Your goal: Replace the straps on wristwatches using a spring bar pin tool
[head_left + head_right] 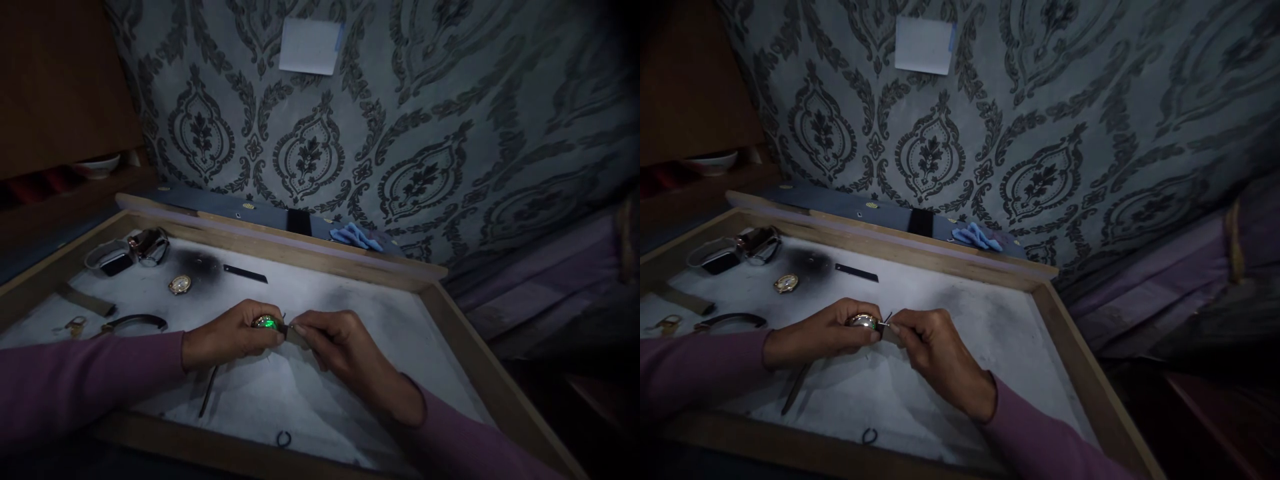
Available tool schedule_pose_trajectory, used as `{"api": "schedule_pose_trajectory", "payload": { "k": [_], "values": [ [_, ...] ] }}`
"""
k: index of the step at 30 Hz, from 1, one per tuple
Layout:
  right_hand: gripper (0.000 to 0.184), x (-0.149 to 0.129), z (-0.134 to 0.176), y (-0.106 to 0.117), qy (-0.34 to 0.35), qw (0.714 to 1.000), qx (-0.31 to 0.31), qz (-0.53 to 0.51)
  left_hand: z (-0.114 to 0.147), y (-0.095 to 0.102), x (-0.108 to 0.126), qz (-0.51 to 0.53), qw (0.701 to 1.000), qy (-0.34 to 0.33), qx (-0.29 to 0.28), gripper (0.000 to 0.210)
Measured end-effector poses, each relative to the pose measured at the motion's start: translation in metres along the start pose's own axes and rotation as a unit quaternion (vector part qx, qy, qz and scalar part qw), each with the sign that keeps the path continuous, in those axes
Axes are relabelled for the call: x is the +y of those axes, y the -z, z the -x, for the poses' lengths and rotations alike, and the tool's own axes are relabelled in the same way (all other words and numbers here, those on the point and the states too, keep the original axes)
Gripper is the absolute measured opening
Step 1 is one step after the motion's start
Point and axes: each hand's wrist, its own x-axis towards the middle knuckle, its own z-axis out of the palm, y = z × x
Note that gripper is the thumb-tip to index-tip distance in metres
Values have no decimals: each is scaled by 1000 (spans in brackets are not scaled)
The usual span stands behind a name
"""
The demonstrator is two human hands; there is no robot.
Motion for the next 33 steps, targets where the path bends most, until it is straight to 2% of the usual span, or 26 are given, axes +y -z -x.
{"api": "schedule_pose_trajectory", "payload": {
  "k": [17, 33],
  "values": [
    [29, -3, -3, 3, -15, 1000, -15, -2, 0, -2, 2, -1, 1000, 4, 8, 26],
    [24, -2, -1, 3, 18, 999, 1, 47, -3, 0, -1, 18, 999, 17, 36, 15]
  ]
}}
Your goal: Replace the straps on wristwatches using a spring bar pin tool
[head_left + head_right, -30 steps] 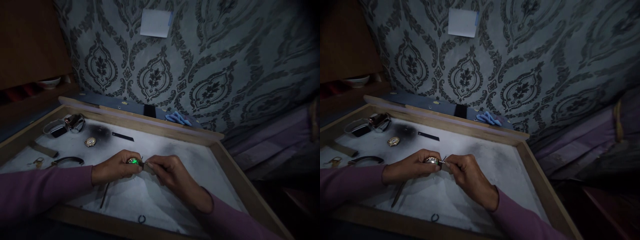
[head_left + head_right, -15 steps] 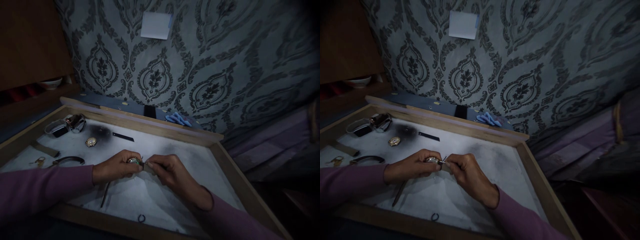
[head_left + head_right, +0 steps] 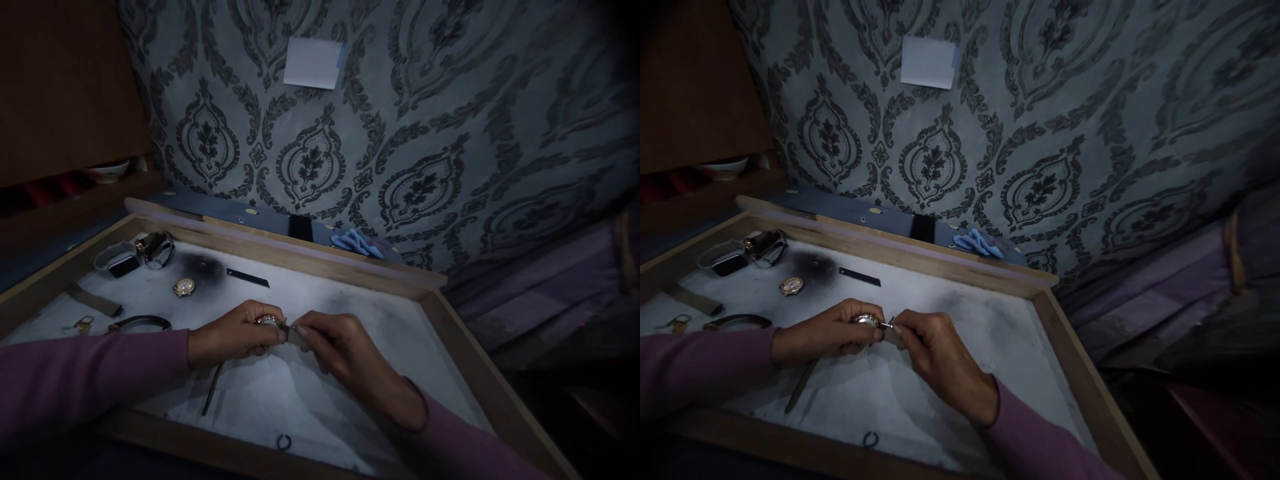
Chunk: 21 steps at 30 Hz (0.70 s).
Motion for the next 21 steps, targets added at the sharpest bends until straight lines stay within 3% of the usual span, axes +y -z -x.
{"api": "schedule_pose_trajectory", "payload": {
  "k": [21],
  "values": [
    [26, 3, 0, -3, 0, 999, 14, -29, 0, 0, 3, 9, 1000, 7, -7, 22]
  ]
}}
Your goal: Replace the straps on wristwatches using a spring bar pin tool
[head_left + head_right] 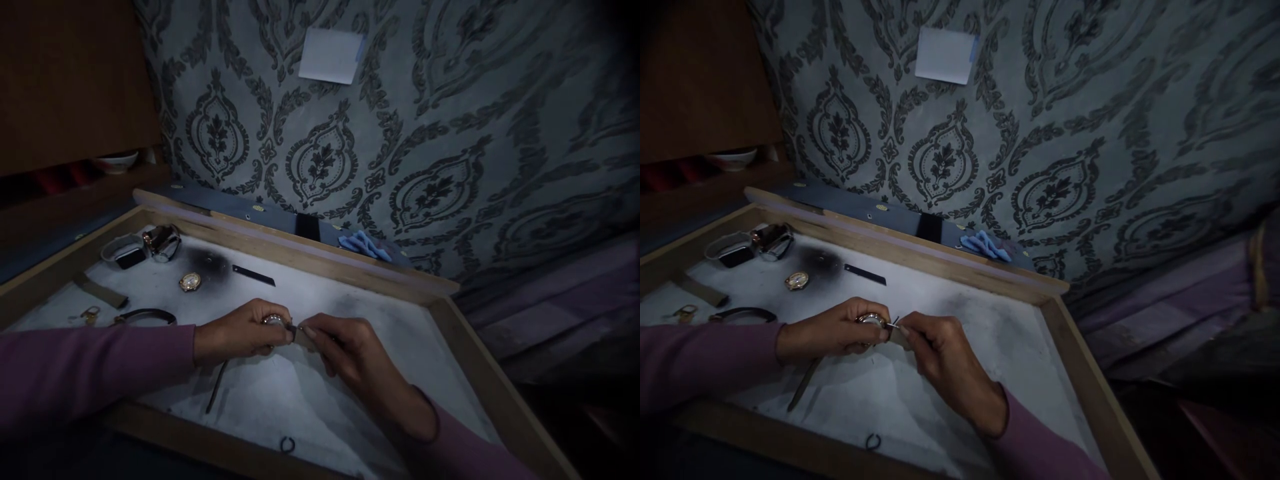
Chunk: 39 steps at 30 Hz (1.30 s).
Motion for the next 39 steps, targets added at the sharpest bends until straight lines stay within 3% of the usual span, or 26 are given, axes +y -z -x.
{"api": "schedule_pose_trajectory", "payload": {
  "k": [15, 39],
  "values": [
    [27, 0, -2, 3, 26, 998, -25, 47, 3, -1, -3, -9, 999, -50, -15, 23],
    [28, -6, -2, 9, 21, 995, -53, 84, 1, -2, 1, -4, 1000, -3, 9, 14]
  ]
}}
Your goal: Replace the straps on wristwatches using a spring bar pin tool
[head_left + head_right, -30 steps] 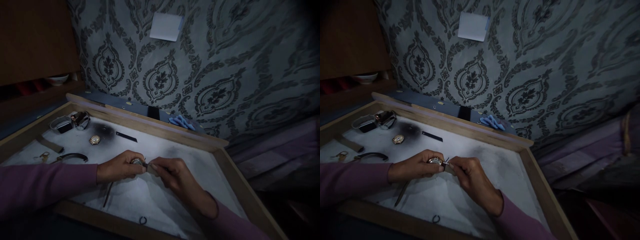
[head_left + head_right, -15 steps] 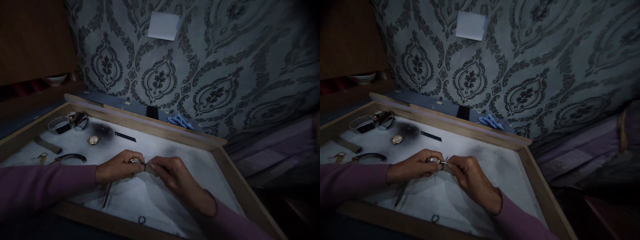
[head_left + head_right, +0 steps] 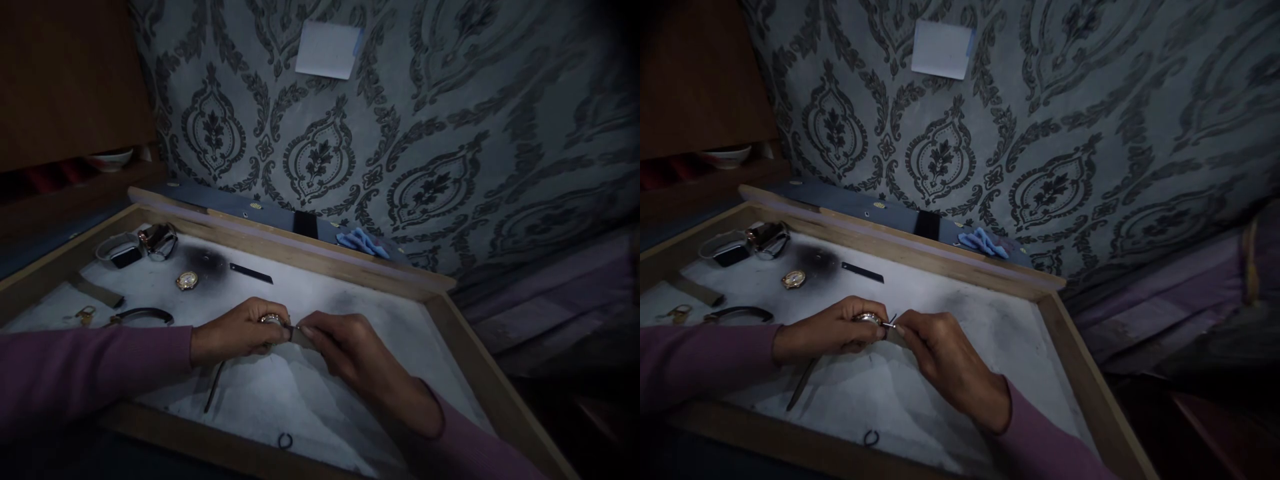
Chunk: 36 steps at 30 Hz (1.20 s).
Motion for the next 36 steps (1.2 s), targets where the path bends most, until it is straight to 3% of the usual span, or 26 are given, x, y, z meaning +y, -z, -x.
{"api": "schedule_pose_trajectory", "payload": {
  "k": [5, 14, 36],
  "values": [
    [29, 3, 1, -1, 0, 1000, -11, -9, 0, 1, -2, -6, 1000, -4, -5, 14],
    [26, 5, 2, -7, 3, 999, 37, -13, -1, 4, -5, -3, 1000, -11, -9, 13],
    [27, 5, 1, -11, 3, 996, 66, -52, -2, 4, -5, 4, 1000, -14, -11, 15]
  ]
}}
